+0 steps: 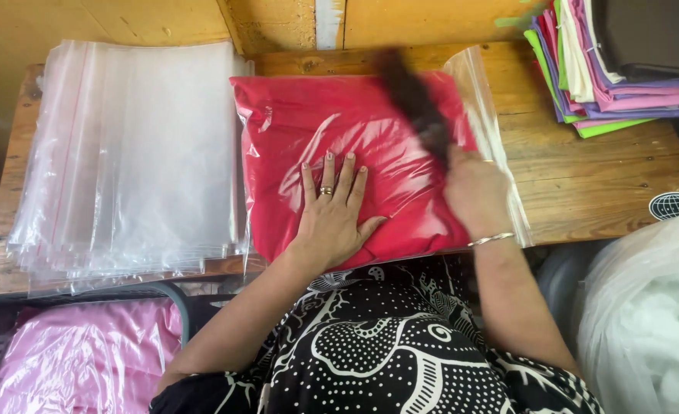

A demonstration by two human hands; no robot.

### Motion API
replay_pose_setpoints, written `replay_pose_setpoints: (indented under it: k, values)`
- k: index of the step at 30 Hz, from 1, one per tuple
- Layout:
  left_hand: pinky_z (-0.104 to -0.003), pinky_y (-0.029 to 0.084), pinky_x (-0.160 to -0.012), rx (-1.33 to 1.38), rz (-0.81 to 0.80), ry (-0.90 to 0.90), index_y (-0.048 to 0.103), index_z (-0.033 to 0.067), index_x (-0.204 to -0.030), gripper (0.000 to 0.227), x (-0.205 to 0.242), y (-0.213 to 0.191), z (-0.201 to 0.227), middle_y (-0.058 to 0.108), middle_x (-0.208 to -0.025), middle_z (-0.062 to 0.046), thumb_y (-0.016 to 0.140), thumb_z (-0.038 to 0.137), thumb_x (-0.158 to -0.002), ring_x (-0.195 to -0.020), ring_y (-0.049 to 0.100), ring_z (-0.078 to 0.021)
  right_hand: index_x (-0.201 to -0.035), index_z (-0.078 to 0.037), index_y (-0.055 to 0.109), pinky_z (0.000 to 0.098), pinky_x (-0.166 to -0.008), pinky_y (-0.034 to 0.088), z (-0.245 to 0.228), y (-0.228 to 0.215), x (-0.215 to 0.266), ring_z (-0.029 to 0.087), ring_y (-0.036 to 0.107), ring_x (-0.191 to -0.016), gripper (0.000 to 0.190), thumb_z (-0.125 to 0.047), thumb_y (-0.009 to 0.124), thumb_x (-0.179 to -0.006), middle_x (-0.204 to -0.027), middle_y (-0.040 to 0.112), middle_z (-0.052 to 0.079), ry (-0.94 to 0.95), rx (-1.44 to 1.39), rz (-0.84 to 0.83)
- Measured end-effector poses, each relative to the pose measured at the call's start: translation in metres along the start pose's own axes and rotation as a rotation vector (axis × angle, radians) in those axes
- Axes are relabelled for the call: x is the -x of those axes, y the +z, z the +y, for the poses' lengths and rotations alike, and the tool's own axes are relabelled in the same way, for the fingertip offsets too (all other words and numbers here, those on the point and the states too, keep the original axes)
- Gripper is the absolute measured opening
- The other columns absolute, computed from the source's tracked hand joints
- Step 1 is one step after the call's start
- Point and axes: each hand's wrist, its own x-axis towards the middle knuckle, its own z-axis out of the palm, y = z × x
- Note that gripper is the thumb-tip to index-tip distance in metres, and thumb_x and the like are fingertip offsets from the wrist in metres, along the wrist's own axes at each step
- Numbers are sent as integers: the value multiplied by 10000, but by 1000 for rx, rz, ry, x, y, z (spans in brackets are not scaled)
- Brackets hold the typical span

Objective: Inserting a red fabric item into a clear plastic bag and sealing it on a workshop table.

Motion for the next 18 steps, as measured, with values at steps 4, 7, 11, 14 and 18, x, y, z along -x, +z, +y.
replay_pose_setpoints:
  k: [4,7,11,14,18]
  values:
    - [-721,-68,-1198,28,86,20,176,45,-1625,889,-6,17,-2,68,-1710,-211,263,691,-1020,-1553,-13,-469,-1166,-16,711,617,-626,552,92,62,-17,539,711,-879,331,-253,524,-1031,-929,727,287,246,-154,56]
    - [-723,-65,-1215,226,497,118,43,64,-1656,939,-13,36,-8,-100,-1700,-262,288,704,-1013,-1557,-117,-497,-1229,6,696,637,-687,546,55,10,-7,569,682,-921,369,-279,538,-1055,-961,711,345,297,-287,194]
    - [-678,-51,-1239,520,872,262,56,-49,-1629,1122,-17,35,-14,-119,-1645,-388,167,826,-936,-1539,-136,-547,-1225,-32,616,497,-681,588,-65,-46,28,421,719,-875,282,-223,490,-1060,-940,688,216,-29,-50,341]
    - [-701,-56,-1226,553,961,273,73,-62,-1618,1168,-17,36,-17,-114,-1625,-420,139,861,-904,-1524,-141,-573,-1201,-89,640,485,-663,616,-129,-61,54,394,724,-892,293,-183,492,-966,-974,684,134,-291,-60,121]
    - [-675,-43,-1232,523,922,216,131,-50,-1620,1065,-12,31,-17,-58,-1641,-409,99,788,-965,-1534,-95,-581,-1194,-92,658,465,-484,576,-83,-38,26,319,749,-672,302,-106,502,-935,-798,719,107,-212,49,90]
